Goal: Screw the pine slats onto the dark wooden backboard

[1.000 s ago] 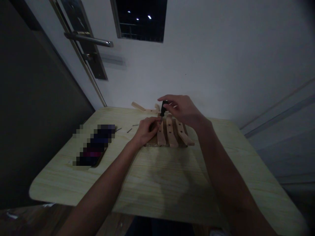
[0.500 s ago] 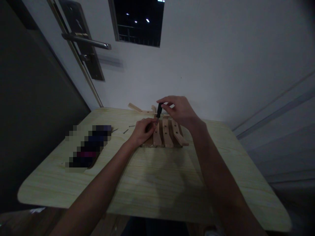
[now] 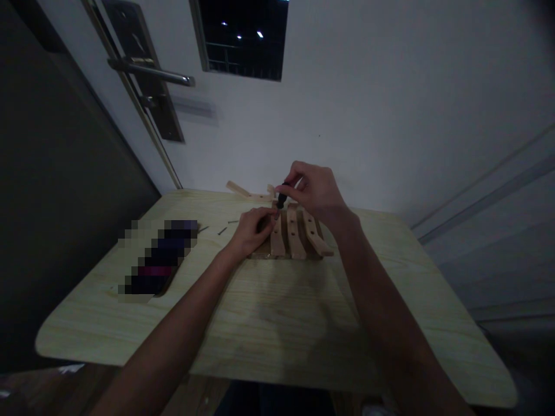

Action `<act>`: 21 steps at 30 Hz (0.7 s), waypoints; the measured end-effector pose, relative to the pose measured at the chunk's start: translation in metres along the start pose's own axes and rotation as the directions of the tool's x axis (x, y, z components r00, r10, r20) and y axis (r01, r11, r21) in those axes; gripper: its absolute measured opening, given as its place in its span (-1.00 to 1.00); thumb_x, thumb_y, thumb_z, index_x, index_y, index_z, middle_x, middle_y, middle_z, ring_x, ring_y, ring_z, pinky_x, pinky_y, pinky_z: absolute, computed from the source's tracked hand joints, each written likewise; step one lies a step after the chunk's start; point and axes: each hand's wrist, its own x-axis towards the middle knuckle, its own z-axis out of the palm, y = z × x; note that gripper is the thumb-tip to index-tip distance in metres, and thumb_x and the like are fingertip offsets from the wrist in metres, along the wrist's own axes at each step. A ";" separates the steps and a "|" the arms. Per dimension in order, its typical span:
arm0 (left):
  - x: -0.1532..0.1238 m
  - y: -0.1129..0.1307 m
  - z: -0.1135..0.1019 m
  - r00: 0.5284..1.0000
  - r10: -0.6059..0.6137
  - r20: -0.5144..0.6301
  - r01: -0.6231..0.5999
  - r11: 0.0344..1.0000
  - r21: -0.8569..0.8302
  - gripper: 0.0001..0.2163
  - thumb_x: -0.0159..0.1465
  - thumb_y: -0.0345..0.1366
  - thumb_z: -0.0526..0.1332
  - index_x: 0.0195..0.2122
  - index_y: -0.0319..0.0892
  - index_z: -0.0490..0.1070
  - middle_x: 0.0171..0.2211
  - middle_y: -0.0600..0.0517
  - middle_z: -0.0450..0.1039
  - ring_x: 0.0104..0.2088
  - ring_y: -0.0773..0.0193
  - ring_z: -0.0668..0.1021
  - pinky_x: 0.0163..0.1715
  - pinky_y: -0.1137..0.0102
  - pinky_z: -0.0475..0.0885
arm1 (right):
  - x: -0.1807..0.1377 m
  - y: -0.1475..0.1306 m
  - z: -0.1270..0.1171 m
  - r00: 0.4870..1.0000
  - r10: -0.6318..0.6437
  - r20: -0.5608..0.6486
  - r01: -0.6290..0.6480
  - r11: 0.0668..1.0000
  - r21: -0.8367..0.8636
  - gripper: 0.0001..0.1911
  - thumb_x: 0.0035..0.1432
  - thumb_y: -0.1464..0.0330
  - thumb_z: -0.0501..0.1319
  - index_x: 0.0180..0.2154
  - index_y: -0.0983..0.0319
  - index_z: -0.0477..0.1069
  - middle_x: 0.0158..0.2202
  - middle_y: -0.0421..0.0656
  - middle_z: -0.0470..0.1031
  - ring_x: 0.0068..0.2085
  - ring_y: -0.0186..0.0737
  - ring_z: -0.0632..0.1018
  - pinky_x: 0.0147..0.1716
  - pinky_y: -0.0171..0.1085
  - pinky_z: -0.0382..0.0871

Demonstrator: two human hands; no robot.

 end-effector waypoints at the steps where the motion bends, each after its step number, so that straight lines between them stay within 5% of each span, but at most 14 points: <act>1: 0.000 0.000 0.000 1.000 0.002 -0.001 -0.002 1.000 -0.001 -0.73 0.25 -0.31 0.16 -0.04 -0.19 0.44 -0.14 -0.07 0.55 -0.14 0.12 0.54 -0.09 0.21 0.41 | 0.000 0.000 0.001 1.000 0.006 -0.003 -0.006 1.000 0.007 -0.77 -0.01 0.26 0.39 -0.47 0.25 0.42 -0.48 -0.23 0.51 -0.54 -0.40 0.44 -0.46 -0.35 0.31; 7: -0.001 0.001 0.001 1.000 0.007 -0.001 -0.007 1.000 0.018 -0.73 0.26 -0.29 0.14 -0.04 -0.20 0.45 -0.15 -0.07 0.55 -0.15 0.12 0.54 -0.10 0.23 0.40 | -0.004 0.001 0.002 0.996 -0.037 0.083 0.022 0.985 0.174 -0.70 0.12 0.32 0.25 -0.07 0.18 0.45 -0.21 -0.17 0.57 -0.33 -0.31 0.56 -0.38 -0.35 0.42; 11: -0.001 0.000 0.002 1.000 0.014 -0.004 -0.014 1.000 0.024 -0.73 0.27 -0.30 0.14 -0.04 -0.19 0.44 -0.15 -0.07 0.55 -0.15 0.13 0.54 -0.10 0.23 0.39 | -0.005 0.009 -0.002 0.980 -0.101 0.170 0.070 0.981 0.179 -0.74 0.21 0.37 0.13 -0.11 0.21 0.53 -0.15 -0.12 0.58 -0.29 -0.29 0.56 -0.29 -0.28 0.45; 21: -0.001 0.000 0.001 1.000 0.022 0.019 -0.022 0.999 0.030 -0.74 0.28 -0.30 0.13 -0.03 -0.22 0.44 -0.14 -0.10 0.54 -0.13 0.12 0.53 -0.10 0.20 0.38 | -0.004 0.001 -0.007 0.987 -0.127 0.104 0.124 0.992 0.032 -0.75 0.13 0.39 0.21 -0.12 0.22 0.52 -0.30 -0.18 0.57 -0.49 -0.41 0.42 -0.39 -0.34 0.31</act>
